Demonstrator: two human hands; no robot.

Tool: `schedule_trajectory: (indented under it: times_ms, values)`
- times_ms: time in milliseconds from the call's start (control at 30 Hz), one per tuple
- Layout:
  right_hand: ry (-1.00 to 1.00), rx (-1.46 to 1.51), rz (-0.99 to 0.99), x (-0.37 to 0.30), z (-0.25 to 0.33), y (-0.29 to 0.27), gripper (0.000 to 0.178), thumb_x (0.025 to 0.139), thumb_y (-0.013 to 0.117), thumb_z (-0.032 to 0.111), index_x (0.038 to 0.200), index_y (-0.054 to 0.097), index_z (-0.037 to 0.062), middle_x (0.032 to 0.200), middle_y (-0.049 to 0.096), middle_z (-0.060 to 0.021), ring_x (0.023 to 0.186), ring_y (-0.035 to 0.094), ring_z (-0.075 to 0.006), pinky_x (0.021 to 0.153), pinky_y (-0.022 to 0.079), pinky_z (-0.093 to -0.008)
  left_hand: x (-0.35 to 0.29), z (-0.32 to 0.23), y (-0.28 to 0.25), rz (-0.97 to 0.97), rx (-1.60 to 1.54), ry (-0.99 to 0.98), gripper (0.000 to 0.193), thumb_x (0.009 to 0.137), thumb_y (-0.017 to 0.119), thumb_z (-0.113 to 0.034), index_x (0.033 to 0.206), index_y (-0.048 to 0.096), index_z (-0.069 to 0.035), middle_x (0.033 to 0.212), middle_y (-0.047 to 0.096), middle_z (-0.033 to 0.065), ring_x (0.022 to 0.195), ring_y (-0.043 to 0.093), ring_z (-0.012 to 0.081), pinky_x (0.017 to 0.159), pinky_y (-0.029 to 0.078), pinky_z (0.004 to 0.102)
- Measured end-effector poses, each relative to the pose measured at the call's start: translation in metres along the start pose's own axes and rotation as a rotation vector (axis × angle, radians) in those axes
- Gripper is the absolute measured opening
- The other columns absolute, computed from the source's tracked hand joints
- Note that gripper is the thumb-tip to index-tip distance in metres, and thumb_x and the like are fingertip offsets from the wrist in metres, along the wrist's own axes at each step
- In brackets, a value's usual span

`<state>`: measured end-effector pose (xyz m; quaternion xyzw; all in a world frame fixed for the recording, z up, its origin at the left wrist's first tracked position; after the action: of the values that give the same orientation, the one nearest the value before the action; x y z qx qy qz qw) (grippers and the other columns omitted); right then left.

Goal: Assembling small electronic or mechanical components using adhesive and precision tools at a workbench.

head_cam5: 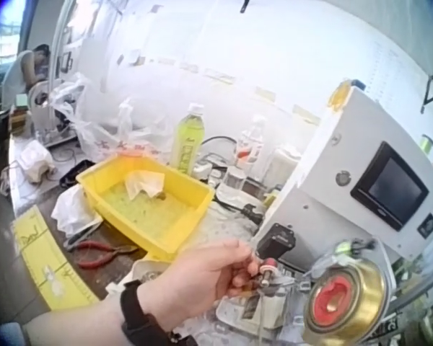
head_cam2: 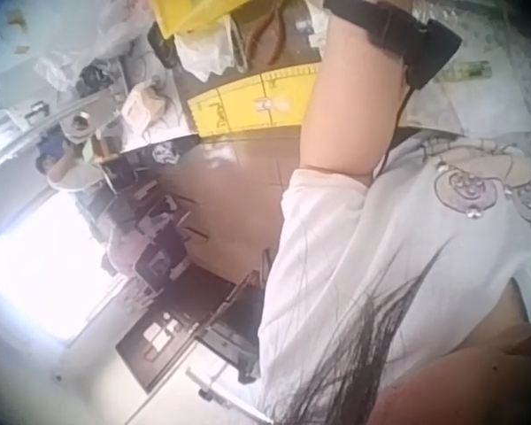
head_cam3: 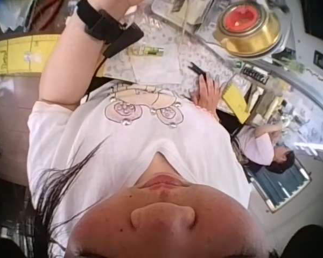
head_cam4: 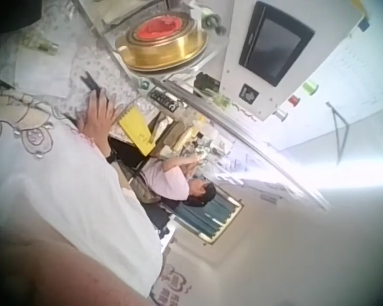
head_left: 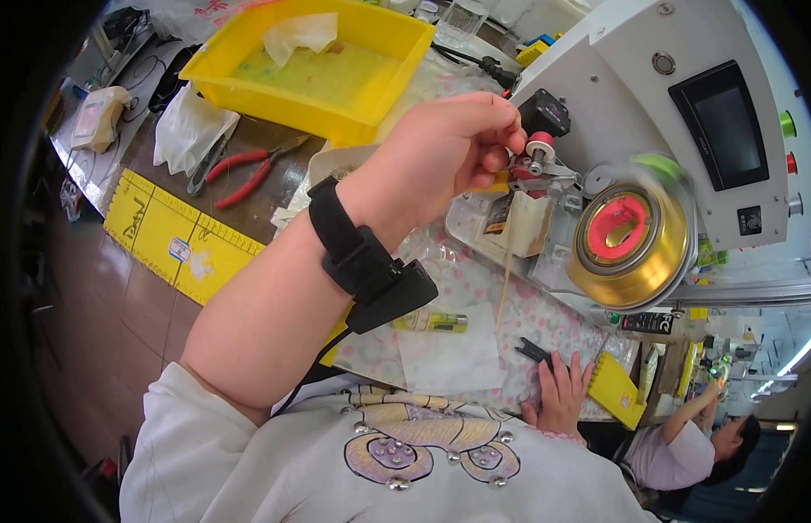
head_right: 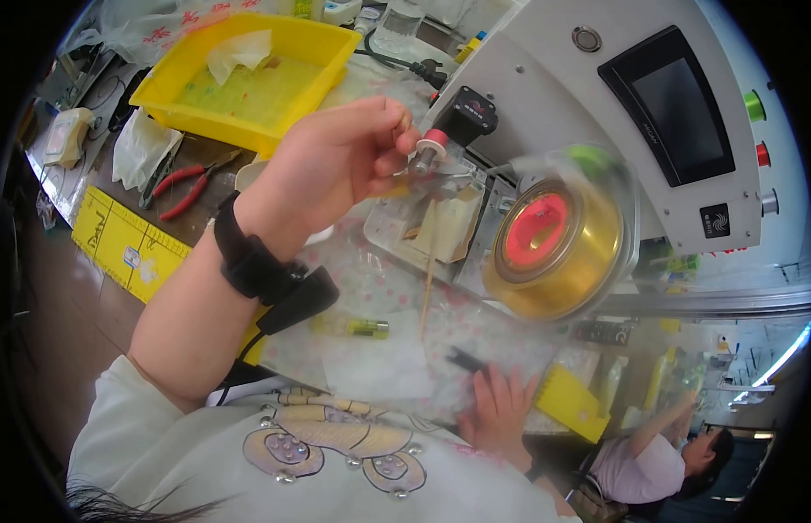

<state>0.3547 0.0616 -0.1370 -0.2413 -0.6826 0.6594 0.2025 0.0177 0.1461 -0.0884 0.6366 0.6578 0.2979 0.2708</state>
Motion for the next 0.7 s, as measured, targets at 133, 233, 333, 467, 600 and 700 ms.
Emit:
schedule_trajectory:
  times_ms: [133, 233, 333, 467, 600, 700]
  values:
    - [0.000, 0.021, 0.005, 0.0025, 0.0009, -0.0016, 0.058, 0.076, 0.053, 0.033, 0.123, 0.042, -0.0011, 0.132, 0.037, -0.0229, 0.126, 0.024, -0.0471, 0.102, 0.009, -0.0628, 0.0013, -0.0009, -0.0015, -0.020, -0.023, 0.027, 0.013, 0.085, 0.049, -0.017, 0.078, 0.053, -0.008, 0.074, 0.055, 0.0007, 0.061, 0.042, 0.0084, 0.055, 0.037, 0.0220]
    - [-0.006, 0.022, -0.001, 0.0020, 0.0001, -0.0003, 0.059, 0.076, 0.053, 0.032, 0.123, 0.042, -0.0012, 0.132, 0.037, -0.0227, 0.126, 0.024, -0.0468, 0.102, 0.008, -0.0628, 0.0014, -0.0014, -0.0014, -0.020, -0.027, 0.024, 0.013, 0.085, 0.049, -0.017, 0.077, 0.053, -0.008, 0.074, 0.055, 0.0008, 0.061, 0.042, 0.0084, 0.055, 0.037, 0.0220]
    - [0.000, 0.010, 0.001, 0.0023, 0.0011, -0.0007, 0.059, 0.075, 0.054, 0.031, 0.124, 0.041, -0.0011, 0.132, 0.036, -0.0226, 0.126, 0.024, -0.0462, 0.102, 0.008, -0.0629, 0.0020, -0.0008, -0.0025, -0.003, 0.003, 0.011, 0.015, 0.086, 0.048, -0.020, 0.078, 0.052, -0.009, 0.075, 0.054, -0.0010, 0.061, 0.043, 0.0071, 0.056, 0.037, 0.0213]
    - [0.004, 0.008, 0.009, 0.0025, 0.0013, -0.0009, 0.060, 0.075, 0.055, 0.030, 0.124, 0.041, -0.0009, 0.133, 0.035, -0.0226, 0.126, 0.024, -0.0458, 0.102, 0.008, -0.0630, 0.0020, -0.0004, -0.0014, 0.010, 0.032, 0.011, 0.017, 0.088, 0.047, -0.023, 0.078, 0.052, -0.010, 0.076, 0.053, -0.0030, 0.062, 0.043, 0.0057, 0.057, 0.037, 0.0206]
    - [-0.008, 0.017, -0.001, 0.0022, 0.0010, -0.0008, 0.060, 0.074, 0.055, 0.030, 0.124, 0.041, -0.0007, 0.133, 0.035, -0.0227, 0.127, 0.023, -0.0454, 0.102, 0.008, -0.0630, 0.0007, -0.0015, -0.0013, 0.004, 0.036, 0.012, 0.016, 0.088, 0.047, -0.023, 0.078, 0.052, -0.010, 0.076, 0.053, -0.0028, 0.062, 0.043, 0.0059, 0.057, 0.036, 0.0206]
    - [-0.013, 0.023, -0.012, 0.0017, -0.0004, 0.0010, 0.060, 0.073, 0.055, 0.029, 0.124, 0.041, -0.0006, 0.132, 0.035, -0.0228, 0.126, 0.024, -0.0452, 0.102, 0.008, -0.0631, 0.0014, -0.0005, -0.0008, 0.010, 0.032, 0.015, 0.016, 0.087, 0.047, -0.023, 0.078, 0.051, -0.010, 0.076, 0.053, -0.0024, 0.062, 0.043, 0.0062, 0.057, 0.036, 0.0206]
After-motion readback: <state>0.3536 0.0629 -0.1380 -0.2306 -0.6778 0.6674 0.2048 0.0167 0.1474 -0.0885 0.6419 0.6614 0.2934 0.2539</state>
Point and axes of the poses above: each hand's wrist, its own x-axis towards the middle knuckle, its own y-axis out of the palm, z = x × y, the point moved 5 cm from there along x, towards the middle knuckle
